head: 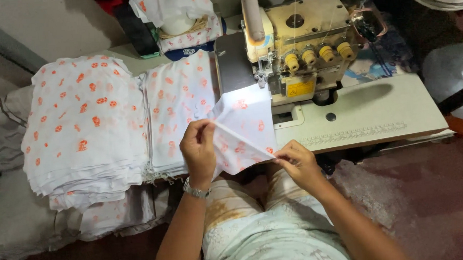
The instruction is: Picking up, unfolding, and inspecting individual pieces of patterned fabric from a stack at a sewing workstation.
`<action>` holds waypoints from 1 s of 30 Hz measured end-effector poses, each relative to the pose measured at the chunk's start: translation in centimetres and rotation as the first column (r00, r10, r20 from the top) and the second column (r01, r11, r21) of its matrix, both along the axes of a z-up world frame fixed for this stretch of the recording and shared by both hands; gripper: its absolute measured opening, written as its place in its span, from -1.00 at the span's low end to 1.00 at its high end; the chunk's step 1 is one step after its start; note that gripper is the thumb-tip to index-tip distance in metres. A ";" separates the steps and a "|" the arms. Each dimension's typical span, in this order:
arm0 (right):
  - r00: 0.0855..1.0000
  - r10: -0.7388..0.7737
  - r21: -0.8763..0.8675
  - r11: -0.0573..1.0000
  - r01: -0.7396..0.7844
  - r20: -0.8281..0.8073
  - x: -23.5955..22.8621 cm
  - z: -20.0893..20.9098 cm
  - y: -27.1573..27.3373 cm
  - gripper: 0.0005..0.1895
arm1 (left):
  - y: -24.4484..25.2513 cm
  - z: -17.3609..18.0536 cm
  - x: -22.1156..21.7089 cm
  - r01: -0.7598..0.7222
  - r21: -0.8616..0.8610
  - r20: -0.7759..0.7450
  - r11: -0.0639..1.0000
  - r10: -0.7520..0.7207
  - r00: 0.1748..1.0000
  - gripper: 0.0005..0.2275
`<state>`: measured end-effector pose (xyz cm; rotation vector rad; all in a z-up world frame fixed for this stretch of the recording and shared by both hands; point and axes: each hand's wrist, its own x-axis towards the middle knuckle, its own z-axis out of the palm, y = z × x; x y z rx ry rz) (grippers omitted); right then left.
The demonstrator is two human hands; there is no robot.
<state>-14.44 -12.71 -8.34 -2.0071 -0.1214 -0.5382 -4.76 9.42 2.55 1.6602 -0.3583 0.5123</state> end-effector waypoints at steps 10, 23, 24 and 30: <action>0.992 -0.027 0.183 0.982 0.049 -0.120 -0.3 0.1 0.8 -0.90 | -4.1 1.9 2.2 0.183 0.238 0.154 0.954 -0.223 0.962 -0.95; 0.990 -0.047 0.410 0.907 0.098 -0.132 -0.4 0.1 2.2 -0.91 | -4.1 1.5 -0.4 0.275 0.209 0.147 0.938 -0.308 0.940 -0.97; 0.992 -0.037 0.414 0.906 0.084 -0.120 -0.4 0.0 2.2 -0.90 | -4.0 1.4 -0.2 0.269 0.203 0.146 0.942 -0.301 0.942 -0.97; 1.000 -0.009 0.339 0.941 0.016 -0.022 -0.5 0.1 1.9 -0.92 | -3.9 0.9 0.8 0.209 0.224 0.160 0.952 -0.247 0.956 -0.96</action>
